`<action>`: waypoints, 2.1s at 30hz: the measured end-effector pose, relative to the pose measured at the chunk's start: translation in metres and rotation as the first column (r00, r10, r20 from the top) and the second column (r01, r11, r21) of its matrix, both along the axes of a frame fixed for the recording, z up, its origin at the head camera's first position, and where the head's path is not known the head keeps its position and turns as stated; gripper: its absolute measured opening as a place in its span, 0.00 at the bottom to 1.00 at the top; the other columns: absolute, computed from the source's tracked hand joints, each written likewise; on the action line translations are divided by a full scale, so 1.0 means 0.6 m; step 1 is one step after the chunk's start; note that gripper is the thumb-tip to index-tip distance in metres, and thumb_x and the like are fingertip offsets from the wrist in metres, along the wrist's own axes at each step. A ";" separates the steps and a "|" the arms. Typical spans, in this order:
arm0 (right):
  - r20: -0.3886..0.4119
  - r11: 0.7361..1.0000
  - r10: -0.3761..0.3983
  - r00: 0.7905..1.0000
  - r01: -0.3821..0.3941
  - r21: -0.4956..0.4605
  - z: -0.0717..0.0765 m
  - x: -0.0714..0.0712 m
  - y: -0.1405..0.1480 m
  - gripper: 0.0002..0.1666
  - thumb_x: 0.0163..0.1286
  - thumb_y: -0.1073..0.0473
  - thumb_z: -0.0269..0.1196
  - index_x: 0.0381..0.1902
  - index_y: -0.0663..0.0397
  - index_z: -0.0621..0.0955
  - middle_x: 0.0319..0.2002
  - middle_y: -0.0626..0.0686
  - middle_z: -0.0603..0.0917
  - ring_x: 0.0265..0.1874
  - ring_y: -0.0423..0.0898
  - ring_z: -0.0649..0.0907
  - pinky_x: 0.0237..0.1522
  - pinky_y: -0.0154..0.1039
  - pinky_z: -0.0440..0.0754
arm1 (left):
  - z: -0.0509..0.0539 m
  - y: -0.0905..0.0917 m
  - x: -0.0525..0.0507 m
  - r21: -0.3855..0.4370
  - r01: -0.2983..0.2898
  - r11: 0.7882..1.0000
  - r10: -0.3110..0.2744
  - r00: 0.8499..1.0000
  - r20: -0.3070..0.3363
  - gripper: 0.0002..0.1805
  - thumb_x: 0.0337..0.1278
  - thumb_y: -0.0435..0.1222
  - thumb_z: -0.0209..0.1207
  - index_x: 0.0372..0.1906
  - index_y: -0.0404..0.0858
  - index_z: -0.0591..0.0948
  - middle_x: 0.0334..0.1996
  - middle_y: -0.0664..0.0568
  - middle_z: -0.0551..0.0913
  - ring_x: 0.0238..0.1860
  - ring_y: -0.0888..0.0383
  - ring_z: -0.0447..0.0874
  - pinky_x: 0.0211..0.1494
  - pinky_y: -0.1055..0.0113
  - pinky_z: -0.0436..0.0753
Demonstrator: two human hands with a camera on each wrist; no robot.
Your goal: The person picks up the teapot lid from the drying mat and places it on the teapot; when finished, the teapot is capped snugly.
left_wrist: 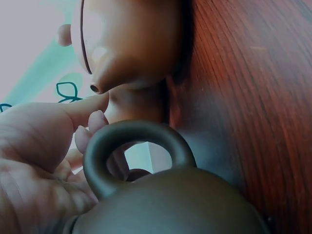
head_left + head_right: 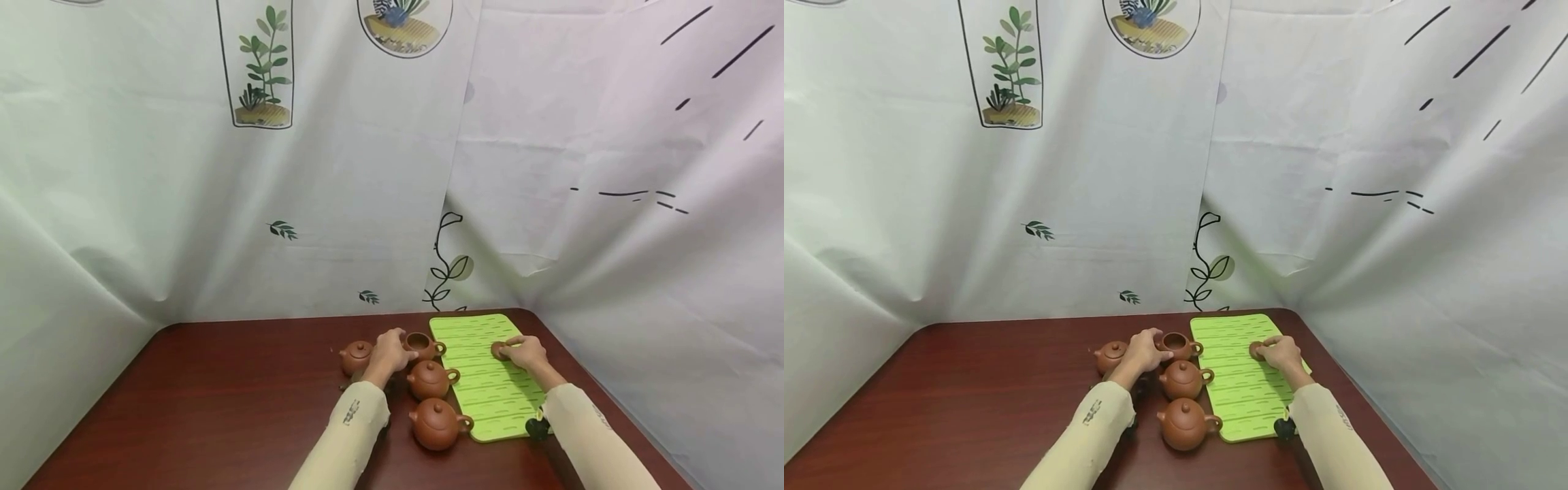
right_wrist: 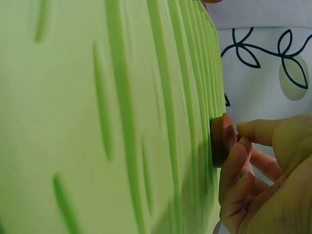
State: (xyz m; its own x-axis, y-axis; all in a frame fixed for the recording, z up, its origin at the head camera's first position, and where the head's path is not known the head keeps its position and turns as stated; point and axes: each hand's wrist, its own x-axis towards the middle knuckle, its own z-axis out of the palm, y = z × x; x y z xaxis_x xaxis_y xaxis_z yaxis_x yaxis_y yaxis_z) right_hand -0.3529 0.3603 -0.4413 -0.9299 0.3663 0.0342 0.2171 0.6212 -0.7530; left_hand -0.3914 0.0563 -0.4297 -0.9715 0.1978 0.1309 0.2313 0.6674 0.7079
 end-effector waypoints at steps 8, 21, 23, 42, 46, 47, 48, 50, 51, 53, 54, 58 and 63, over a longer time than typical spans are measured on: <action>-0.006 1.000 0.004 1.000 -0.004 0.018 -0.003 0.003 -0.002 0.22 0.70 0.57 0.63 0.53 0.70 0.81 0.45 0.68 0.81 0.24 0.48 0.78 0.26 0.43 0.75 | -0.003 -0.001 0.000 0.015 0.024 1.000 -0.024 1.000 -0.003 0.27 0.54 0.37 0.72 0.58 0.31 0.79 0.50 0.37 0.82 0.49 0.43 0.82 0.47 0.51 0.82; -0.044 1.000 -0.014 0.999 0.014 0.020 -0.013 -0.006 -0.002 0.17 0.68 0.57 0.65 0.47 0.67 0.83 0.49 0.71 0.80 0.23 0.48 0.80 0.25 0.41 0.77 | -0.004 0.008 -0.004 -0.024 -0.001 1.000 0.002 1.000 0.024 0.27 0.57 0.40 0.71 0.60 0.34 0.78 0.51 0.39 0.81 0.49 0.44 0.82 0.46 0.53 0.82; -0.045 0.999 -0.016 0.999 0.018 0.031 -0.012 -0.007 -0.005 0.17 0.68 0.56 0.65 0.46 0.66 0.84 0.51 0.71 0.79 0.27 0.50 0.79 0.26 0.41 0.76 | -0.004 0.007 -0.004 -0.009 -0.002 1.000 0.002 1.000 0.028 0.27 0.56 0.39 0.71 0.60 0.35 0.79 0.50 0.39 0.82 0.49 0.44 0.82 0.45 0.53 0.82; -0.094 0.996 0.036 0.995 -0.028 0.079 -0.003 -0.009 -0.038 0.14 0.65 0.56 0.69 0.40 0.64 0.86 0.45 0.67 0.83 0.28 0.51 0.79 0.27 0.41 0.74 | -0.003 0.006 -0.003 0.013 -0.023 1.000 0.022 0.999 0.041 0.26 0.54 0.38 0.72 0.57 0.35 0.80 0.46 0.40 0.83 0.46 0.46 0.83 0.44 0.55 0.82; -0.098 0.995 0.051 0.994 -0.043 0.085 0.000 -0.012 -0.052 0.14 0.64 0.56 0.69 0.39 0.63 0.87 0.43 0.64 0.84 0.26 0.49 0.78 0.26 0.41 0.74 | -0.005 0.007 -0.002 0.004 -0.015 1.000 0.015 0.999 0.042 0.26 0.56 0.39 0.71 0.58 0.35 0.79 0.48 0.40 0.82 0.48 0.44 0.83 0.45 0.54 0.82; -0.099 0.996 0.050 0.994 -0.043 0.081 0.001 -0.012 -0.055 0.14 0.63 0.56 0.70 0.39 0.63 0.87 0.42 0.64 0.84 0.26 0.49 0.78 0.25 0.41 0.74 | -0.005 0.008 -0.002 0.003 -0.011 1.000 0.011 0.999 0.039 0.26 0.56 0.39 0.71 0.59 0.35 0.79 0.48 0.40 0.82 0.48 0.44 0.83 0.45 0.53 0.82; -0.104 0.996 0.054 0.993 -0.045 0.082 0.002 -0.013 -0.058 0.14 0.63 0.57 0.70 0.39 0.63 0.87 0.40 0.63 0.84 0.26 0.48 0.78 0.25 0.41 0.74 | -0.005 0.008 -0.002 0.003 -0.007 1.000 0.007 0.999 0.038 0.26 0.57 0.38 0.70 0.59 0.35 0.79 0.48 0.39 0.82 0.48 0.44 0.83 0.45 0.53 0.82; -0.110 0.996 0.060 0.992 -0.053 0.070 0.006 -0.014 -0.064 0.14 0.63 0.57 0.70 0.40 0.63 0.86 0.36 0.61 0.85 0.24 0.48 0.79 0.24 0.41 0.75 | -0.005 0.008 -0.002 0.005 -0.006 1.000 0.006 0.999 0.034 0.25 0.57 0.38 0.70 0.58 0.35 0.79 0.48 0.39 0.82 0.48 0.44 0.83 0.45 0.53 0.82; -0.113 0.996 0.066 0.991 -0.059 0.060 0.007 -0.015 -0.067 0.14 0.62 0.57 0.70 0.40 0.63 0.87 0.34 0.59 0.85 0.24 0.48 0.80 0.24 0.40 0.75 | -0.005 0.008 -0.002 0.007 -0.008 1.000 0.007 0.999 0.031 0.25 0.56 0.38 0.71 0.58 0.35 0.79 0.48 0.39 0.82 0.47 0.43 0.83 0.45 0.52 0.82; -0.119 0.997 0.076 0.990 -0.072 0.040 0.011 -0.016 -0.072 0.14 0.62 0.57 0.71 0.40 0.63 0.86 0.31 0.57 0.85 0.23 0.47 0.81 0.23 0.40 0.76 | -0.005 0.008 -0.001 0.008 -0.018 1.000 0.018 0.999 0.034 0.25 0.56 0.38 0.71 0.58 0.35 0.79 0.48 0.39 0.82 0.48 0.44 0.83 0.46 0.52 0.82; -0.123 0.996 0.086 0.989 -0.083 0.029 0.013 -0.016 -0.074 0.14 0.62 0.57 0.71 0.40 0.63 0.86 0.30 0.56 0.85 0.22 0.48 0.81 0.23 0.40 0.76 | -0.005 0.008 0.000 0.007 -0.025 1.000 0.024 0.999 0.037 0.25 0.56 0.38 0.71 0.58 0.35 0.79 0.48 0.39 0.82 0.48 0.44 0.83 0.46 0.52 0.82; -0.128 0.995 0.095 0.987 -0.096 0.001 0.017 -0.016 -0.083 0.12 0.63 0.58 0.71 0.39 0.62 0.87 0.30 0.55 0.85 0.23 0.50 0.83 0.23 0.40 0.77 | -0.006 0.009 0.001 0.006 -0.040 0.999 0.040 0.998 0.049 0.26 0.56 0.39 0.71 0.58 0.36 0.79 0.50 0.39 0.81 0.49 0.43 0.82 0.47 0.52 0.82; -0.141 0.995 0.100 0.985 -0.103 -0.010 0.021 -0.015 -0.096 0.13 0.62 0.58 0.71 0.40 0.62 0.87 0.29 0.56 0.85 0.23 0.54 0.84 0.23 0.41 0.77 | -0.007 0.010 0.001 0.008 -0.039 0.999 0.038 0.998 0.054 0.27 0.56 0.38 0.71 0.59 0.36 0.79 0.51 0.38 0.81 0.50 0.42 0.81 0.47 0.51 0.82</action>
